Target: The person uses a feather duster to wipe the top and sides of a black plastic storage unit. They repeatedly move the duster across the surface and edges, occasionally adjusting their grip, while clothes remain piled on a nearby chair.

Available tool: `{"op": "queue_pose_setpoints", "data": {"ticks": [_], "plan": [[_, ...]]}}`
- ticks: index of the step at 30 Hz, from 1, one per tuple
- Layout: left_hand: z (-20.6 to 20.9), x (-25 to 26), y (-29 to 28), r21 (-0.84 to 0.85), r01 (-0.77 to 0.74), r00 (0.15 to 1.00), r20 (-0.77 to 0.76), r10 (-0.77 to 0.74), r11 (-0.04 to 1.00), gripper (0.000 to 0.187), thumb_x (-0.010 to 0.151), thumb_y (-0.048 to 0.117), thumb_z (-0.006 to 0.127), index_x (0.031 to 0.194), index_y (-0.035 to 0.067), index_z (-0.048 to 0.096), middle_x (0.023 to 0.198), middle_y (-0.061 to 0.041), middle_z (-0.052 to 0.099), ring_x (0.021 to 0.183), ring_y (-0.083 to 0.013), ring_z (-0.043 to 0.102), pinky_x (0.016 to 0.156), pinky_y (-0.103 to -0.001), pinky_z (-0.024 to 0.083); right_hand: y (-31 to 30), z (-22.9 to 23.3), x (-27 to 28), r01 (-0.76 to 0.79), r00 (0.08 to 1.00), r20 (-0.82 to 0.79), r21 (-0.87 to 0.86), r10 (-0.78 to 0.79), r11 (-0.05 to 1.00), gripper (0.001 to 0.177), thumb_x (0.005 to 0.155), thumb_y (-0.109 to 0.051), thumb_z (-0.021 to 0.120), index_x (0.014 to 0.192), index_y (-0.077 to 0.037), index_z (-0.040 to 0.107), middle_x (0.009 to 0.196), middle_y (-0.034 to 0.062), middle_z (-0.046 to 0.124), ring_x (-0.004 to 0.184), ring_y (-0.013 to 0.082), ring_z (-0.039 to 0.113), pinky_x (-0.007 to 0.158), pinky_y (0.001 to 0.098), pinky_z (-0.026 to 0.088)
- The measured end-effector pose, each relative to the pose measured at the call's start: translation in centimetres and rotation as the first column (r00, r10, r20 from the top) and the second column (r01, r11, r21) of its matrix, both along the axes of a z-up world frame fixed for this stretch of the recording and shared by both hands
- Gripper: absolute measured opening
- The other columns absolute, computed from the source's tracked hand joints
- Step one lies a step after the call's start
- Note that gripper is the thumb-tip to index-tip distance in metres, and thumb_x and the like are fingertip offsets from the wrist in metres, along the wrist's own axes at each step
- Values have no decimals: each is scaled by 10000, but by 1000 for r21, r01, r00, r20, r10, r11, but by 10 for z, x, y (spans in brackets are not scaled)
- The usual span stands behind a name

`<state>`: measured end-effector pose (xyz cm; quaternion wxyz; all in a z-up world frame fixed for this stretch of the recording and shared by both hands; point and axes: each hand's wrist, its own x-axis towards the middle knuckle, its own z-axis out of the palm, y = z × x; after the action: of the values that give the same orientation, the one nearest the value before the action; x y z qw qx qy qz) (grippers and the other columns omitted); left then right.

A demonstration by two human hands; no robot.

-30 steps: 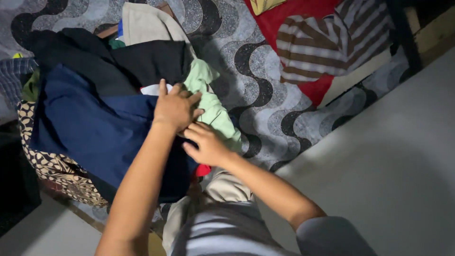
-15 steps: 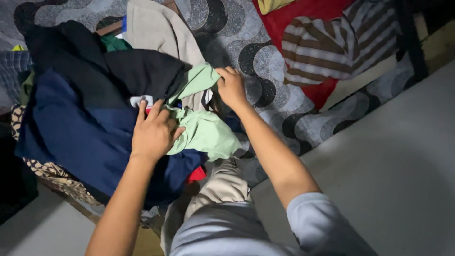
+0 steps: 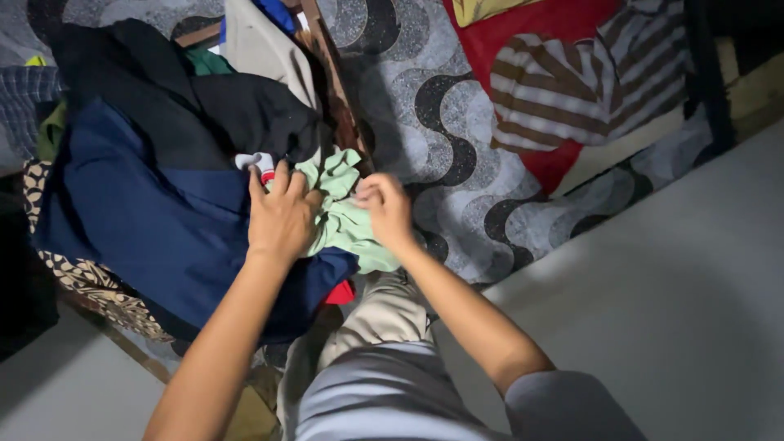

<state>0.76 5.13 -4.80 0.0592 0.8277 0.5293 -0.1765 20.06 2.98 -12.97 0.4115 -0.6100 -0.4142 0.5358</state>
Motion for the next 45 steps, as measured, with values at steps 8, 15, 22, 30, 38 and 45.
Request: {"op": "queue_pose_setpoints", "data": {"ticks": [8, 15, 22, 30, 38, 45], "plan": [[15, -2, -7, 146, 91, 996, -28, -87, 985, 222, 897, 374, 599, 1008, 203, 688, 1477, -111, 493, 1539, -388, 316, 1164, -777, 205, 50, -37, -1, -288, 835, 493, 9, 246, 958, 320, 894, -148, 742, 1201, -128, 653, 934, 181, 706, 845, 414, 732, 675, 515, 612], [24, -3, -14, 204, -5, 995, 102, -16, 979, 175, 962, 351, 602, 1011, 197, 669, 1427, -129, 535, 1511, -384, 378, 1164, -697, 297, 66, -4, -25, -326, 750, 560, -150, 352, 933, 217, 855, -202, 688, 1053, -150, 758, 1039, 97, 724, 948, 372, 740, 786, 503, 625], [13, -12, -23, 163, -71, 987, 153, 45, 984, 194, 960, 355, 589, 1102, 231, 638, 1465, -124, 489, 1538, -380, 312, 1149, -664, 345, 58, -20, 22, -151, 982, 117, 2, 149, 989, 333, 954, -269, 723, 1097, 30, 699, 1293, 258, 621, 1249, 462, 580, 1071, 515, 457], [62, -1, -4, -169, -234, 855, 432, 286, 957, 875, 800, 455, 778, 1566, 265, 402, 1555, -179, 454, 1523, -358, 327, 1204, -654, 213, 84, 89, 55, -4, 1000, 15, 308, 0, 952, 154, 1098, -104, 498, 1202, -9, 558, 1106, 138, 633, 1076, 196, 573, 1014, 394, 459], [71, -19, -92, -684, -521, -299, 706, 642, 510, 590, 1003, 341, 659, 1477, 28, 498, 1432, -236, 581, 1354, -377, 538, 1122, -513, 456, 25, 187, -83, -559, 828, 112, 222, 549, 799, 396, 1082, -239, 501, 1425, -42, 479, 1344, 305, 558, 1310, 464, 509, 1125, 529, 388], [82, -49, -141, -884, -433, -645, 440, 625, 175, 443, 964, 213, 730, 1337, -3, 625, 1249, -260, 688, 1034, -344, 730, 714, -458, 640, -94, 155, -91, -591, 775, 390, 167, 498, 789, 655, 816, -426, 852, 1311, -122, 549, 994, 115, 584, 830, 331, 652, 774, 482, 541]]}}
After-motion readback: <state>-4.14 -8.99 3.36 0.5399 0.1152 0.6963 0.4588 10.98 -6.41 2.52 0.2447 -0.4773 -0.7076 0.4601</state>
